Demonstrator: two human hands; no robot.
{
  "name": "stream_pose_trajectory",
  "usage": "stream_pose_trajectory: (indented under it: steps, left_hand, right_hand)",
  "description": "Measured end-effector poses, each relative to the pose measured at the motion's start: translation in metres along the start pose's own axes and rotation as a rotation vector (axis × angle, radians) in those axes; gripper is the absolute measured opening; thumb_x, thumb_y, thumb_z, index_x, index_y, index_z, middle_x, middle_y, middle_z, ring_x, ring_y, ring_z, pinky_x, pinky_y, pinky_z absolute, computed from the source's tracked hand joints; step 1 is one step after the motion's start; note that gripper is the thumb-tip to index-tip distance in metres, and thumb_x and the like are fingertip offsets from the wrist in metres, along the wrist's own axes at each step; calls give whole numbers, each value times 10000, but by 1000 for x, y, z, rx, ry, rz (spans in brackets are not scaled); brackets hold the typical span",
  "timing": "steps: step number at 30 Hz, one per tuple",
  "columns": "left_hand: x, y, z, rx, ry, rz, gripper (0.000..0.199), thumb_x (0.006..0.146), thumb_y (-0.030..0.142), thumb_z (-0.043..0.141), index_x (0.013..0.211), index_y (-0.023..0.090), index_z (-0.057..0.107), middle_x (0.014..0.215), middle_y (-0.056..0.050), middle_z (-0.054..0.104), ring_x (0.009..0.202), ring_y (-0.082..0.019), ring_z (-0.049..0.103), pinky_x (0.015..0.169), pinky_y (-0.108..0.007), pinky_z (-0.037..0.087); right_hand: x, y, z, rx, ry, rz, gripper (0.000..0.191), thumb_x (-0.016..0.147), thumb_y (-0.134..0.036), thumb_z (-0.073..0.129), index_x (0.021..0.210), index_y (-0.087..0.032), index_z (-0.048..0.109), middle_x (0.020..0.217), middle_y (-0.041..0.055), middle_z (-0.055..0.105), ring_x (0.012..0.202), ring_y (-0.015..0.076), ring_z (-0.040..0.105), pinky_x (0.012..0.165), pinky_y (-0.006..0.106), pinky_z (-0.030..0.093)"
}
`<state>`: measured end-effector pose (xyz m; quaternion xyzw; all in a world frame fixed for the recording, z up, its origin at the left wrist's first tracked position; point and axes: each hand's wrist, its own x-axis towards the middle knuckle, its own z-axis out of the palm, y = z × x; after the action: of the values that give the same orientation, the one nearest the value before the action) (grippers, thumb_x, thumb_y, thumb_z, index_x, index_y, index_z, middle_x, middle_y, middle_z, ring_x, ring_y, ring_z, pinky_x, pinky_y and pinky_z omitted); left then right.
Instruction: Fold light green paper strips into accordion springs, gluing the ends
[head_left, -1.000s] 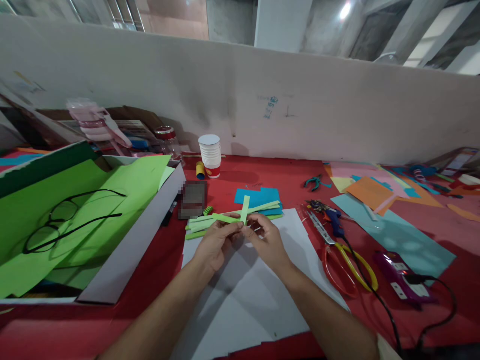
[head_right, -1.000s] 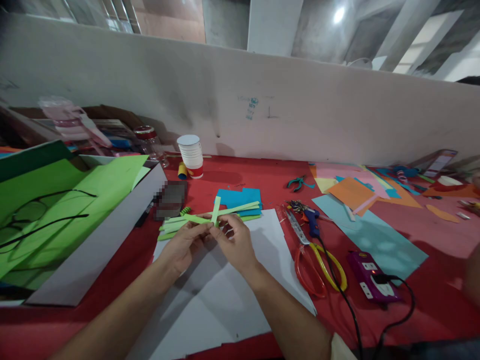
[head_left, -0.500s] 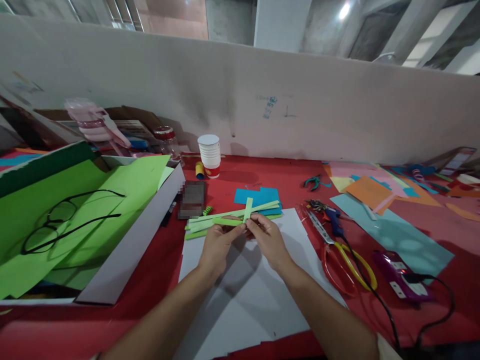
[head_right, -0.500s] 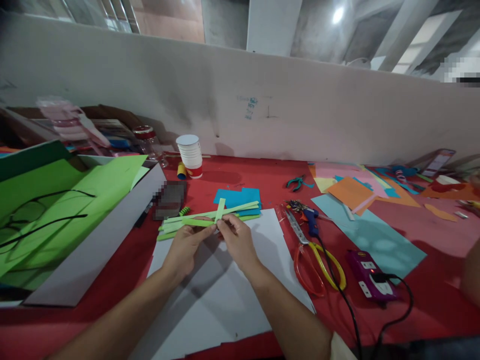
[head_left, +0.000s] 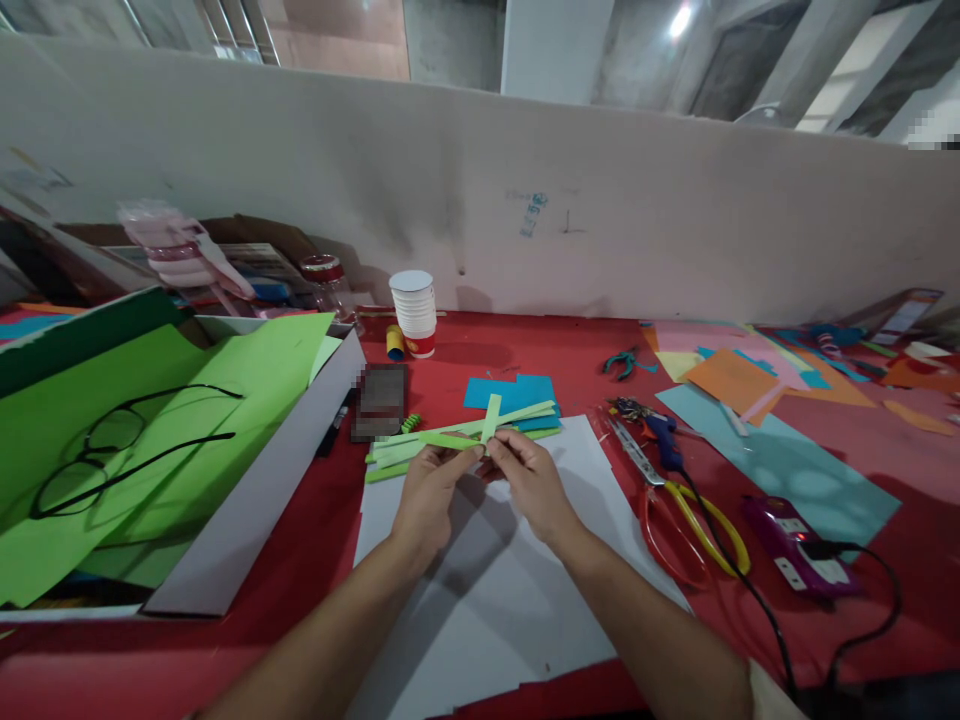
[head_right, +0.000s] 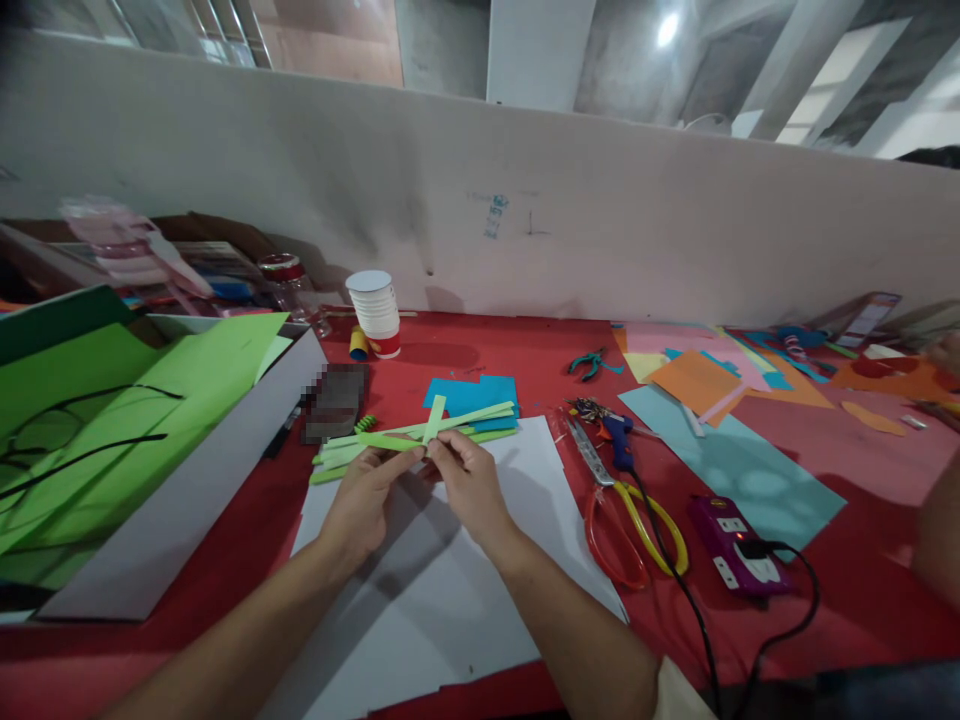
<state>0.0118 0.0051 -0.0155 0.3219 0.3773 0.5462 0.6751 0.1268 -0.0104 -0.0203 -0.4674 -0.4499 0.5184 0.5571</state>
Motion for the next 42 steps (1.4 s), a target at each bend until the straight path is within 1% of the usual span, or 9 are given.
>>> stream_pose_trajectory:
  steps: [3,5,9,14,20,26,32,38,42]
  left_hand:
    - [1,-1,0,-72,35,-20,140,593,167,758,662,155,636,700,-7,669,660,-125,589,672,-248,445]
    - [2,-2,-1,-105,28,-51,136,599,169,755,662,152,635,692,-9,667,658,-124,591,668,-247,447]
    - [2,-1,-1,-132,-1,-62,138,619,175,747,717,153,652,708,-13,670,670,-123,591,683,-248,450]
    - [-2,-2,1,-72,10,-3,125,628,178,740,719,154,659,722,-15,670,707,-133,596,718,-252,445]
    - [-2,-3,2,-35,-14,44,118,637,187,736,729,165,667,740,-11,677,723,-138,599,724,-251,444]
    - [-2,0,0,-31,-70,3,112,598,140,722,697,164,677,730,-18,677,713,-146,602,712,-253,442]
    - [0,-4,-1,-110,-116,-77,104,622,174,724,685,161,642,627,5,611,619,-134,566,655,-272,445]
    - [2,-5,-3,-116,-74,-126,221,583,153,750,744,179,601,644,13,627,622,-130,584,654,-265,452]
    - [3,-7,-4,-119,-81,-134,225,595,178,761,751,177,599,664,21,621,607,-112,575,628,-253,455]
  right_hand:
    - [-1,-2,1,125,-12,53,259,801,-451,561,843,-205,631,700,2,622,605,150,600,610,296,521]
    - [-1,-2,1,153,-31,44,240,795,-426,580,882,-209,633,718,0,632,620,148,608,633,299,520]
    - [-2,2,1,4,0,-68,204,760,-344,645,914,-212,635,733,-13,633,632,131,602,651,276,508]
    - [-3,1,2,14,16,-75,186,770,-334,627,901,-204,642,779,-4,645,676,135,615,653,266,517]
    - [-2,-4,2,80,36,-25,165,762,-337,631,827,-186,643,722,-8,632,644,121,604,614,248,512]
    - [0,-6,-1,93,103,6,162,728,-331,656,786,-180,645,618,-25,607,555,105,564,550,233,472]
    - [-1,-8,-1,87,91,23,155,710,-319,668,752,-173,635,583,-33,596,511,100,541,518,228,450]
    - [-1,-4,0,75,92,5,155,712,-323,661,750,-177,625,591,-30,593,512,106,537,511,229,456]
    - [-1,-1,0,36,81,-29,169,725,-344,649,754,-180,621,607,-28,579,518,106,524,516,231,454]
